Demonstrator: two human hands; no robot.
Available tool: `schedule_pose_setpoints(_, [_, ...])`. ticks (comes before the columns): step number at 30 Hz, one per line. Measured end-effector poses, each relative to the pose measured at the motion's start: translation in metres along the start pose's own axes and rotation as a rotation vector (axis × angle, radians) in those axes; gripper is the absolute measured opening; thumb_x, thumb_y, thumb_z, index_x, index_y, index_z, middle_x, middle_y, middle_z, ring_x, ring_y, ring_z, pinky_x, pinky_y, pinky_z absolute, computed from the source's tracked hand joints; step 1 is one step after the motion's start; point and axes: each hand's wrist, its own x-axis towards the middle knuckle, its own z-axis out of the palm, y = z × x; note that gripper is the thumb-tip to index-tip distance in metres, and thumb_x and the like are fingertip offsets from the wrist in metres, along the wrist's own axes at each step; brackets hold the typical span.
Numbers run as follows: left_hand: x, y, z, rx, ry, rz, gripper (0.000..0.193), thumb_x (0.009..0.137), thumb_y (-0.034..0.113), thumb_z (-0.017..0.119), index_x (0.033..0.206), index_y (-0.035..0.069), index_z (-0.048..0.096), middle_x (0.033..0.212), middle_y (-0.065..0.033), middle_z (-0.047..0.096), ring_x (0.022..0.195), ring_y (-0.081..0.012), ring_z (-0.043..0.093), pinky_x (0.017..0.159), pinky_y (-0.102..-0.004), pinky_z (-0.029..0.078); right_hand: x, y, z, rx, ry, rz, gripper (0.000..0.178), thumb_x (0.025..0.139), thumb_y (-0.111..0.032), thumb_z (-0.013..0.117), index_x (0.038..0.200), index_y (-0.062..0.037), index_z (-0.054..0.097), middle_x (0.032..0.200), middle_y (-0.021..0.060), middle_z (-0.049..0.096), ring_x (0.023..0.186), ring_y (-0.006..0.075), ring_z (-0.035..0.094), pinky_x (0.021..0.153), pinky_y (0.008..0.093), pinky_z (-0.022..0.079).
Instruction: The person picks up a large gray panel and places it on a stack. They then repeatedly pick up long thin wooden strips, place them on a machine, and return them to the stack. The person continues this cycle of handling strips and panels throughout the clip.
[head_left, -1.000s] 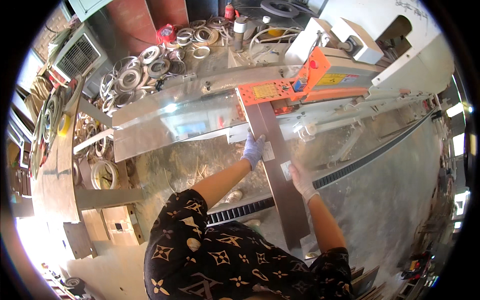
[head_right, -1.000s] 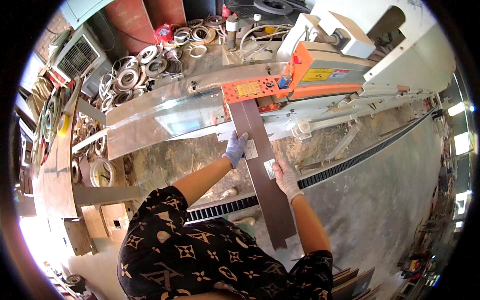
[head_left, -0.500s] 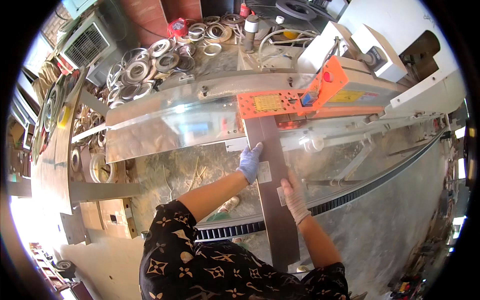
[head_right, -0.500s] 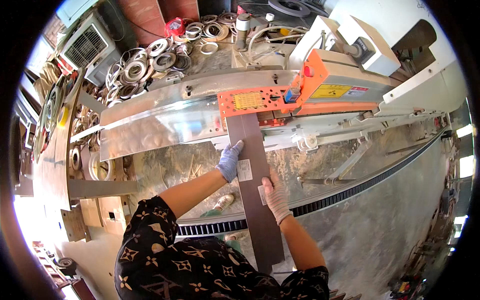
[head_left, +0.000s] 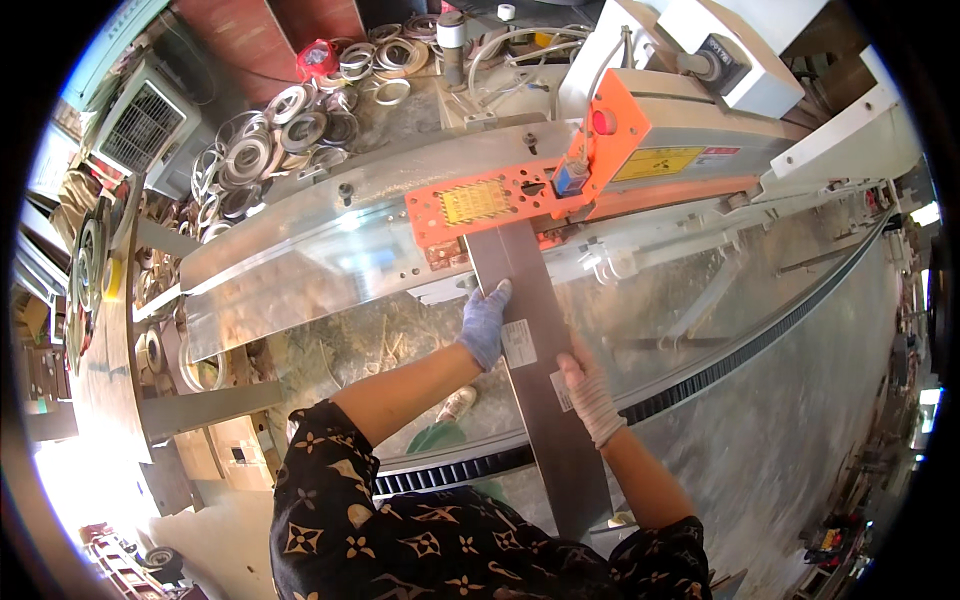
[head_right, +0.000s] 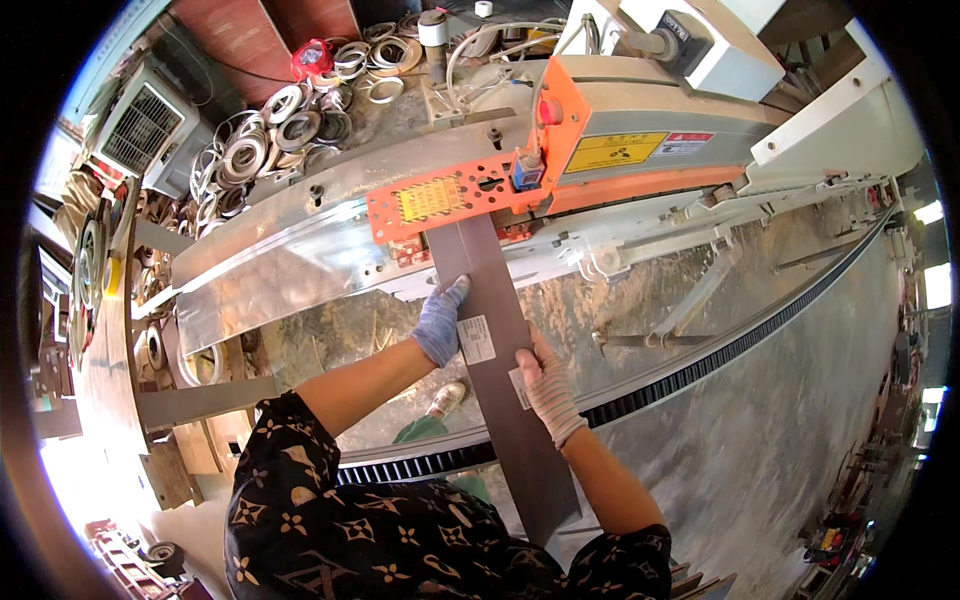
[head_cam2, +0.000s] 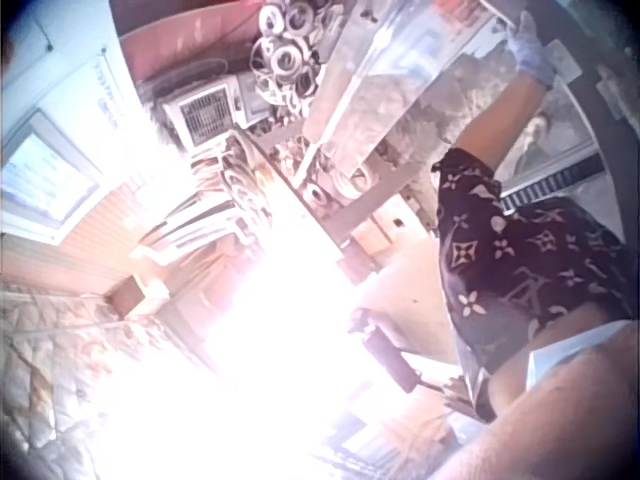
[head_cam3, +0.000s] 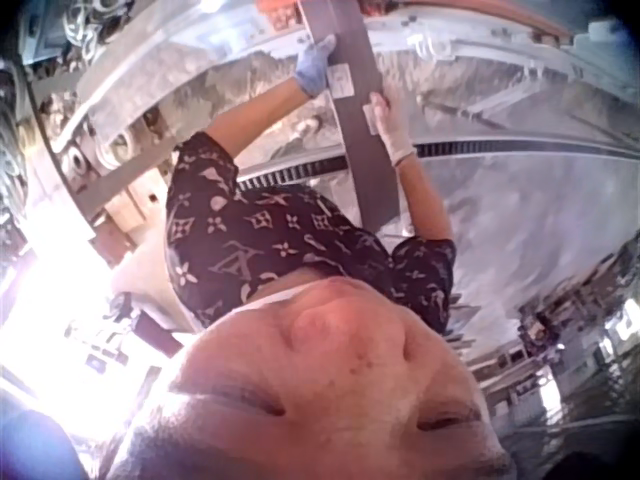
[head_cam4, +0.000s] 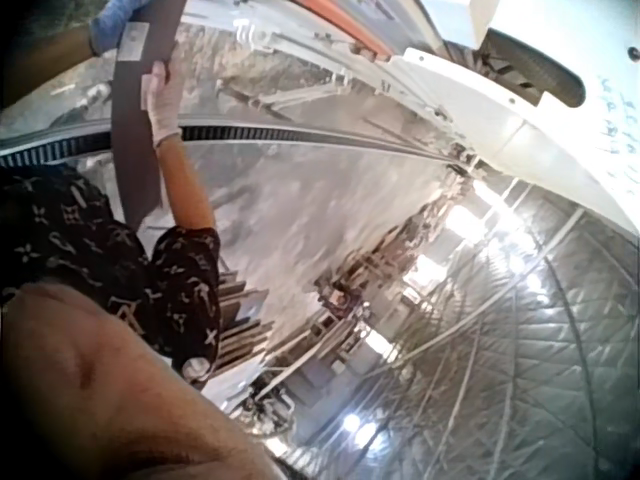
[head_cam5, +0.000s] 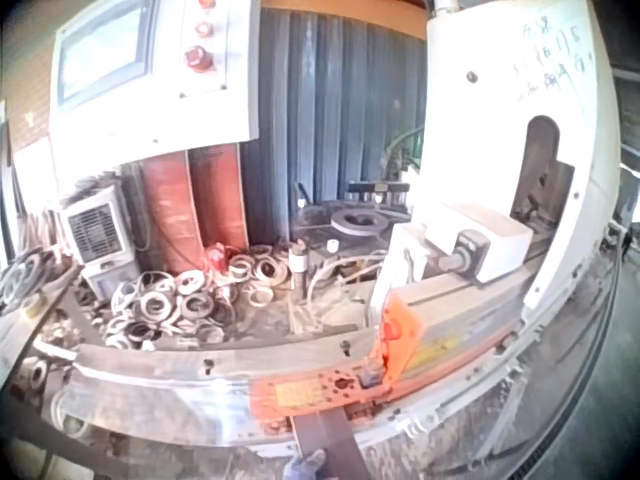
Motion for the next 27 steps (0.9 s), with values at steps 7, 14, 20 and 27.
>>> schedule_pose_setpoints(7, [0.014, -0.014, 0.029, -0.039, 0.050, -0.054, 0.024, 0.091, 0.021, 0.051, 0.109, 0.005, 0.056, 0.099, -0.0079, 0.062, 0.084, -0.0205, 0.062, 0.071, -0.0361, 0.054, 0.009, -0.010, -0.031, 0.092, 0.003, 0.072, 0.047, 0.090, -0.013, 0.050, 0.133, 0.0016, 0.037, 0.126, 0.0082, 0.049, 0.115, 0.0145, 0.045, 0.097, 0.0264, 0.034])
schedule_pose_setpoints(14, [0.033, -0.029, 0.064, -0.034, 0.066, -0.088, 0.026, 0.089, 0.022, 0.054, 0.110, 0.006, 0.053, 0.100, -0.0077, 0.061, 0.084, -0.0216, 0.062, 0.070, -0.0397, 0.054, 0.022, -0.008, -0.076, -0.176, 0.058, 0.133, 0.044, 0.089, -0.017, 0.054, 0.129, -0.0003, 0.045, 0.115, 0.0050, 0.054, 0.100, 0.0114, 0.049, 0.089, 0.0241, 0.038])
schedule_pose_setpoints(20, [0.085, -0.093, 0.129, 0.137, -0.086, -0.027, 0.030, 0.088, 0.027, 0.056, 0.109, 0.006, 0.055, 0.099, -0.0054, 0.061, 0.086, -0.0181, 0.059, 0.071, -0.0337, 0.053, 0.017, -0.034, -0.152, -0.307, 0.195, -0.107, 0.039, 0.089, -0.023, 0.055, 0.122, -0.0031, 0.053, 0.113, 0.0058, 0.059, 0.101, 0.0139, 0.053, 0.086, 0.0265, 0.042])
schedule_pose_setpoints(27, [0.114, -0.099, 0.172, 0.297, -0.559, -0.174, 0.047, 0.090, 0.026, 0.047, 0.127, 0.002, 0.031, 0.126, -0.0101, 0.040, 0.111, -0.0179, 0.045, 0.089, -0.0328, 0.043, -0.047, -0.092, -0.169, -0.893, 0.484, -0.059, 0.032, 0.078, -0.034, 0.056, 0.100, -0.0110, 0.058, 0.100, 0.0130, 0.058, 0.098, 0.0259, 0.054, 0.083, 0.0386, 0.041])
